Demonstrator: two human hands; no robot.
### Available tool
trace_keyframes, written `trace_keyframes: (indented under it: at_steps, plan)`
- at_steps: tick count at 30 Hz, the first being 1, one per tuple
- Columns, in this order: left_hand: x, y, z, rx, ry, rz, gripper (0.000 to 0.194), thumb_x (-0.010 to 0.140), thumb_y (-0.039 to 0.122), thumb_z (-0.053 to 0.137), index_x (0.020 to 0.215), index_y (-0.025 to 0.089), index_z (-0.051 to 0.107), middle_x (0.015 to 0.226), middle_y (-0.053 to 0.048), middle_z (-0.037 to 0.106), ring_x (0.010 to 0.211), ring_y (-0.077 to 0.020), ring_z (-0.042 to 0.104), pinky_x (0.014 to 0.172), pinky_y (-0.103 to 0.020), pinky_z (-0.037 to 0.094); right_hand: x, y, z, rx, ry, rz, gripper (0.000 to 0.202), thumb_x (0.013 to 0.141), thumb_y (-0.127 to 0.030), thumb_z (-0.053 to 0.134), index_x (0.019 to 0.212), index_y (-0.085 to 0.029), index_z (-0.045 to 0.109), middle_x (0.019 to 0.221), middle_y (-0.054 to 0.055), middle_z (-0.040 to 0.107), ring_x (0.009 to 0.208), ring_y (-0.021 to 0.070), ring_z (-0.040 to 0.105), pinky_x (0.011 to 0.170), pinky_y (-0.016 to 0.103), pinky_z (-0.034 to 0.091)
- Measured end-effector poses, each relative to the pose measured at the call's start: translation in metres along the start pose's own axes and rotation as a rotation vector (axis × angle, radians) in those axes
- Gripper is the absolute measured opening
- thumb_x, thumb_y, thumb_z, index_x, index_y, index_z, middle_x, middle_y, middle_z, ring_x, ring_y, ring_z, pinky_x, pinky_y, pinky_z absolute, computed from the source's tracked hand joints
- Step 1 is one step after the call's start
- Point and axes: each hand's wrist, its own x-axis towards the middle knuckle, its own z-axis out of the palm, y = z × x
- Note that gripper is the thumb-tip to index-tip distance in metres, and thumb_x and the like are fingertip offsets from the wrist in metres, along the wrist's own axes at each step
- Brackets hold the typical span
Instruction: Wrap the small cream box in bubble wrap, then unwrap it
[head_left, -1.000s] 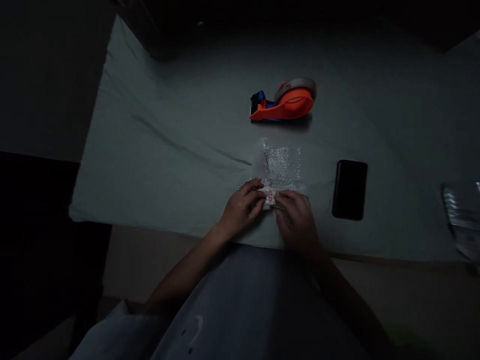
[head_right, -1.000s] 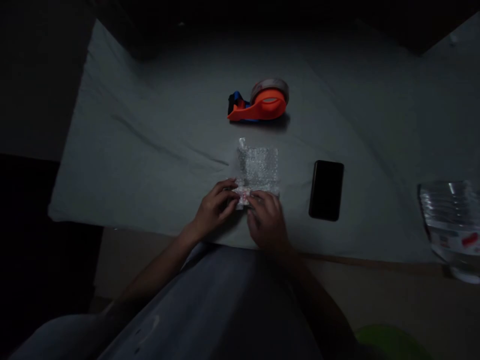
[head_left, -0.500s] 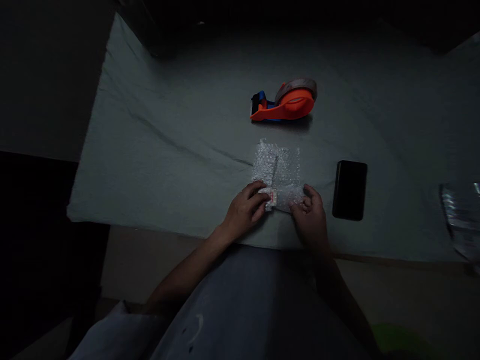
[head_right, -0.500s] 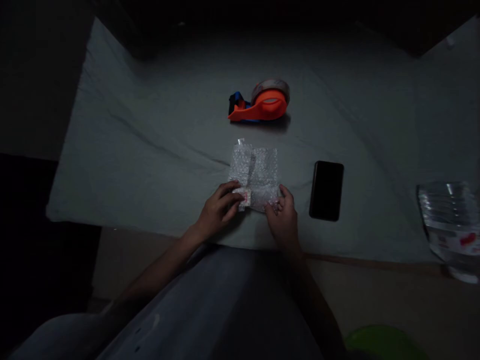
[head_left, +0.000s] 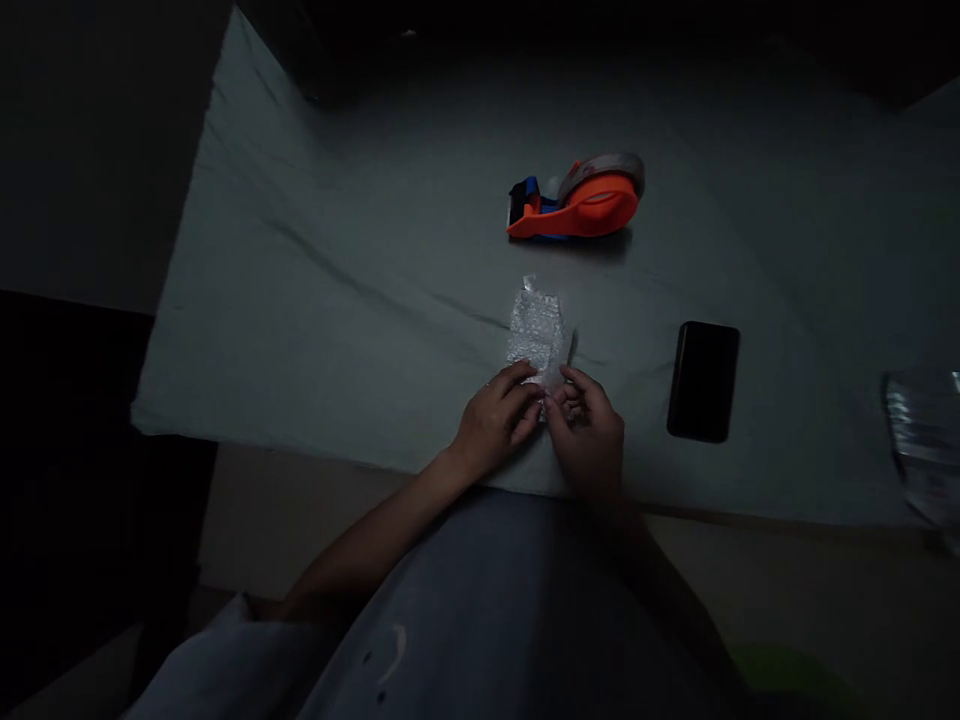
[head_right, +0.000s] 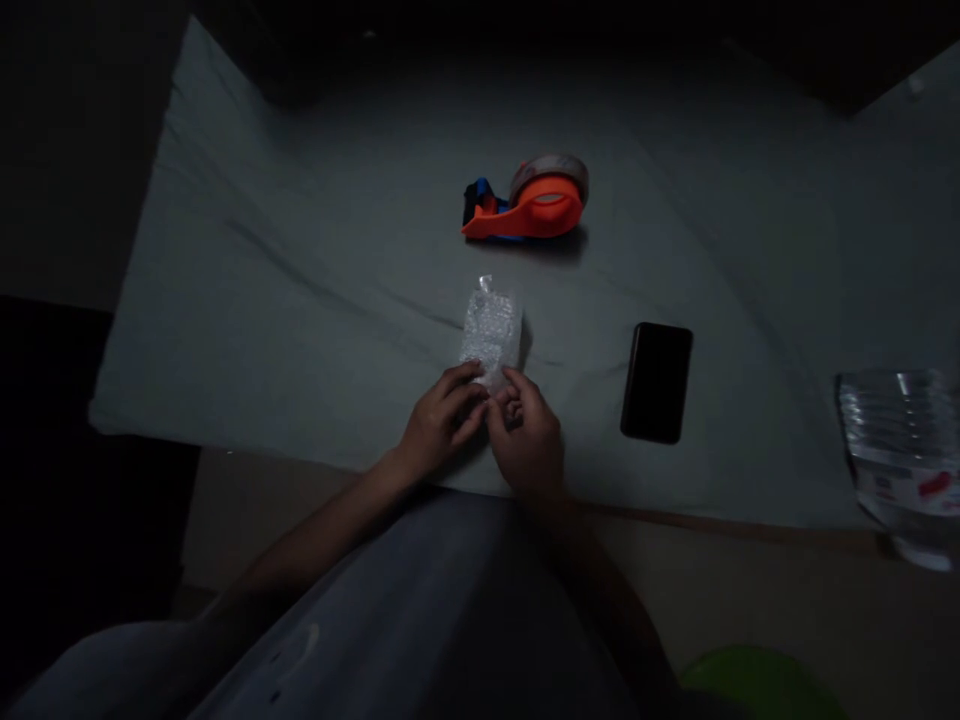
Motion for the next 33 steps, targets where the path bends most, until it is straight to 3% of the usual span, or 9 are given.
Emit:
trace_keyframes:
  at_steps: [6, 11, 15, 18, 22, 26, 29, 33]
  plan:
    - [-0.003, 0.000, 0.008, 0.003, 0.011, -0.028, 0.017, 0.090, 0.019, 0.050, 0.106, 0.017, 0.054, 0.126, -0.015, 0.057, 0.126, -0.0222, 0.053, 0.101, -0.039, 0.051, -0.006, -0.010, -0.010, -0.143, -0.059, -0.121, 0.040, 0.088, -0.026, 0.049, 0.128, -0.020, 0.053, 0.097, 0.007, 0.072, 0.081, 0.0177, 0.068, 0.076, 0.034, 0.057]
    - [-0.002, -0.001, 0.000, -0.173, 0.011, -0.052, 0.023, 0.092, 0.015, 0.041, 0.108, 0.019, 0.057, 0.127, -0.012, 0.058, 0.129, -0.0204, 0.049, 0.106, -0.042, 0.046, -0.014, -0.020, -0.015, -0.373, -0.192, -0.369, 0.040, 0.091, -0.018, 0.041, 0.129, -0.016, 0.051, 0.108, 0.012, 0.070, 0.096, 0.0223, 0.065, 0.084, 0.038, 0.054]
    - [0.012, 0.003, -0.007, -0.078, 0.134, -0.217, 0.013, 0.089, 0.026, 0.055, 0.089, 0.019, 0.066, 0.107, -0.010, 0.061, 0.108, -0.0217, 0.056, 0.094, -0.040, 0.049, -0.013, -0.021, -0.015, -0.474, -0.237, -0.483, 0.039, 0.091, -0.014, 0.039, 0.127, -0.013, 0.051, 0.109, 0.013, 0.069, 0.096, 0.0224, 0.062, 0.085, 0.038, 0.053]
    - [0.029, 0.007, -0.008, -0.096, 0.094, -0.362, 0.016, 0.082, 0.033, 0.067, 0.079, 0.018, 0.067, 0.088, -0.005, 0.057, 0.089, -0.0177, 0.056, 0.083, -0.033, 0.050, -0.012, -0.021, -0.018, -0.501, -0.248, -0.534, 0.037, 0.088, -0.012, 0.039, 0.122, -0.011, 0.054, 0.102, 0.013, 0.071, 0.093, 0.0224, 0.063, 0.082, 0.036, 0.054]
    - [0.043, 0.010, -0.005, -0.165, 0.028, -0.491, 0.015, 0.077, 0.025, 0.070, 0.069, 0.017, 0.061, 0.080, -0.001, 0.056, 0.076, -0.0132, 0.054, 0.072, -0.026, 0.047, -0.015, -0.017, -0.020, -0.487, -0.278, -0.583, 0.035, 0.086, -0.010, 0.039, 0.116, -0.014, 0.057, 0.105, 0.011, 0.071, 0.099, 0.0220, 0.064, 0.086, 0.037, 0.054]
    - [0.043, 0.010, 0.001, -0.127, 0.078, -0.455, 0.016, 0.076, 0.012, 0.061, 0.064, 0.018, 0.052, 0.071, 0.000, 0.055, 0.072, -0.0136, 0.053, 0.073, -0.027, 0.044, -0.016, -0.006, -0.019, -0.372, -0.233, -0.587, 0.033, 0.087, -0.007, 0.040, 0.112, -0.017, 0.058, 0.105, 0.010, 0.071, 0.099, 0.0193, 0.065, 0.085, 0.036, 0.055]
    - [0.039, 0.007, 0.007, -0.083, 0.119, -0.424, 0.017, 0.075, 0.011, 0.057, 0.064, 0.019, 0.047, 0.069, 0.001, 0.054, 0.072, -0.0144, 0.052, 0.073, -0.028, 0.044, -0.012, 0.003, -0.018, -0.261, -0.198, -0.571, 0.030, 0.086, -0.006, 0.043, 0.109, -0.018, 0.058, 0.104, 0.010, 0.070, 0.099, 0.0188, 0.065, 0.085, 0.036, 0.055]
    - [0.035, 0.001, 0.011, -0.102, 0.158, -0.402, 0.010, 0.076, 0.012, 0.057, 0.078, 0.019, 0.050, 0.076, 0.000, 0.055, 0.074, -0.0143, 0.053, 0.073, -0.028, 0.045, -0.005, 0.010, -0.018, -0.188, -0.131, -0.523, 0.025, 0.086, -0.009, 0.048, 0.104, -0.021, 0.060, 0.100, 0.008, 0.066, 0.094, 0.0185, 0.063, 0.081, 0.035, 0.055]
